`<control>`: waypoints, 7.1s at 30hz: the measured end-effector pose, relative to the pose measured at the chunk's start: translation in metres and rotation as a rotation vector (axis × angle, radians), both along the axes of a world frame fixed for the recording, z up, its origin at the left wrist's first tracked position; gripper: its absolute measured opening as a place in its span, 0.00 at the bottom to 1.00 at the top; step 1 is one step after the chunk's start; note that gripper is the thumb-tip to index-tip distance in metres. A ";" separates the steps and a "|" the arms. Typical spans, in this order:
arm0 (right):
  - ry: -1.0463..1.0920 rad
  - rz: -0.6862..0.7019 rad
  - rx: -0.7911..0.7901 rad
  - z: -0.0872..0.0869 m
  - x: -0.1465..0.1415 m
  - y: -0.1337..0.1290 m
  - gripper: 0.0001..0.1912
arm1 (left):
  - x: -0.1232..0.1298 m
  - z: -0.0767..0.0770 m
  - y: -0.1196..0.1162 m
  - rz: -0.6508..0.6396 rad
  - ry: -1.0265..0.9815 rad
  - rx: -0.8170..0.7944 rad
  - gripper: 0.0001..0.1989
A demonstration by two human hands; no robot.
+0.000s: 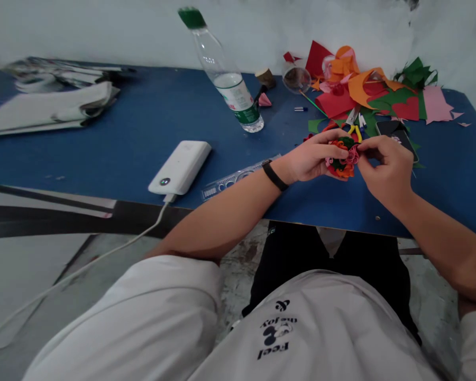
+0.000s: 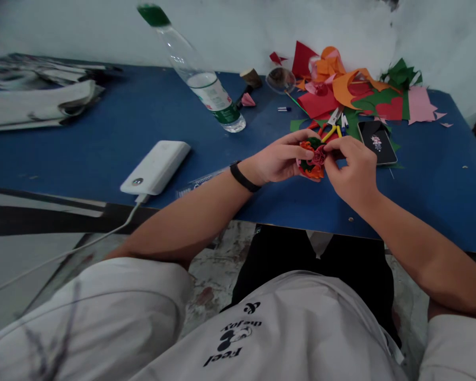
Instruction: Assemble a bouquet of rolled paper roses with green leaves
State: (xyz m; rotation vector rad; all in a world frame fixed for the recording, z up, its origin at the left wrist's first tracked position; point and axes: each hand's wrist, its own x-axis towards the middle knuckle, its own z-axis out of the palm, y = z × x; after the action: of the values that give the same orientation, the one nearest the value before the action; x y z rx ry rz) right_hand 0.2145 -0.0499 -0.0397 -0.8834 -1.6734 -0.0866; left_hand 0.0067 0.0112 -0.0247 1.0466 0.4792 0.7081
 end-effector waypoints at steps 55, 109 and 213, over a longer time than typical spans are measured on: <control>-0.008 0.111 -0.103 0.009 0.018 0.007 0.05 | 0.022 -0.014 -0.015 0.059 -0.096 -0.078 0.22; -0.394 0.328 -0.382 0.037 0.049 0.025 0.08 | 0.016 -0.012 -0.010 0.088 0.118 -0.016 0.18; 0.122 0.397 -0.553 -0.029 0.049 0.061 0.53 | 0.009 -0.023 0.019 0.266 -0.002 0.132 0.28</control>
State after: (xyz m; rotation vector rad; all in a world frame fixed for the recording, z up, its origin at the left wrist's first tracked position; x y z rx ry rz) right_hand 0.2635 0.0115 -0.0687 -0.9135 -1.7517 0.7158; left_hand 0.0155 0.0297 -0.0480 1.1162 0.5831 0.9874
